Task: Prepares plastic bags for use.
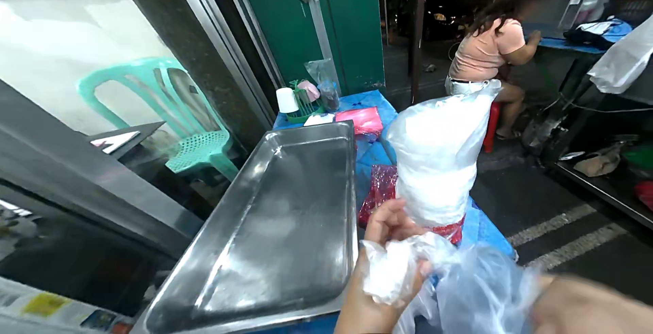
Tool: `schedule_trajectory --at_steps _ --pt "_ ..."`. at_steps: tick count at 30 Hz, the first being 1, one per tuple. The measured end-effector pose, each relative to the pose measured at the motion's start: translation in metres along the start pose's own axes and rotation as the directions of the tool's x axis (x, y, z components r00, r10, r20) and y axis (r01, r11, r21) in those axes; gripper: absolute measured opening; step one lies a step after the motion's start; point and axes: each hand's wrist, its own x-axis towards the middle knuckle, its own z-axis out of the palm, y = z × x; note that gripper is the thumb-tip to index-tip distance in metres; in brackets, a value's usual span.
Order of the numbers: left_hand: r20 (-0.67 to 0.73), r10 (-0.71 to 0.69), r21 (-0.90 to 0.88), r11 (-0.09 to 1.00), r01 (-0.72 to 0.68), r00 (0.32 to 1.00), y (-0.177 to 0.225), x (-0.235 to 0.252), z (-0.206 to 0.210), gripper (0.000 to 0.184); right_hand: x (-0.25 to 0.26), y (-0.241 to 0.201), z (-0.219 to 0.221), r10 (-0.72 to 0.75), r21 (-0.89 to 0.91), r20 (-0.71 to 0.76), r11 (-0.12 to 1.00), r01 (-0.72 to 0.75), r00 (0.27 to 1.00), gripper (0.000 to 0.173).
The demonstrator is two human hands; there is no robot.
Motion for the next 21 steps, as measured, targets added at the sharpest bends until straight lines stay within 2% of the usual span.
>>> schedule_trajectory --at_steps 1,2,5,8,10,14,17,19,20,21 --pt "0.029 -0.009 -0.038 0.999 0.01 1.0 0.002 -0.001 0.006 0.075 0.008 -0.001 -0.001 -0.006 -0.09 -0.108 0.996 -0.004 0.994 0.028" --pt "0.054 -0.02 -0.086 0.996 0.025 0.998 0.004 -0.003 0.012 0.075 0.014 0.001 -0.001 0.002 -0.189 -0.126 0.982 -0.026 0.992 0.028" --pt "0.088 -0.062 -0.21 0.975 0.079 0.994 0.008 -0.008 0.023 0.071 0.019 0.014 0.008 0.075 -0.385 0.046 0.921 -0.052 0.996 0.042" --pt "0.141 -0.079 -0.209 0.972 0.107 0.987 0.006 -0.013 0.019 0.071 0.011 0.021 0.006 0.051 -0.374 0.044 0.927 -0.03 0.998 0.017" --pt "0.14 -0.11 -0.179 0.975 0.135 0.984 0.007 -0.015 0.016 0.061 0.003 0.019 -0.009 0.065 -0.333 -0.013 0.941 -0.065 0.998 0.013" --pt "0.117 -0.089 -0.073 0.993 0.098 0.989 0.007 -0.018 0.011 0.033 -0.02 0.025 -0.05 0.215 -0.358 -0.116 0.902 -0.243 0.97 0.026" --pt "0.012 -0.076 -0.032 0.997 0.076 0.997 0.002 -0.015 0.015 0.018 -0.038 0.032 -0.079 0.365 -0.591 -0.183 0.701 -0.398 0.913 0.031" --pt "-0.023 -0.071 0.056 0.996 0.073 0.997 0.0 -0.013 0.021 0.015 -0.04 0.029 -0.086 0.305 -0.701 -0.265 0.59 -0.4 0.915 0.035" --pt "-0.02 -0.066 0.102 0.992 0.067 0.998 0.0 -0.012 0.025 0.014 -0.037 0.021 -0.084 0.261 -0.689 -0.31 0.601 -0.405 0.914 0.038" --pt "-0.007 -0.061 0.125 0.99 0.061 0.998 0.0 -0.011 0.03 0.012 -0.033 0.012 -0.077 0.221 -0.638 -0.329 0.665 -0.389 0.918 0.037"
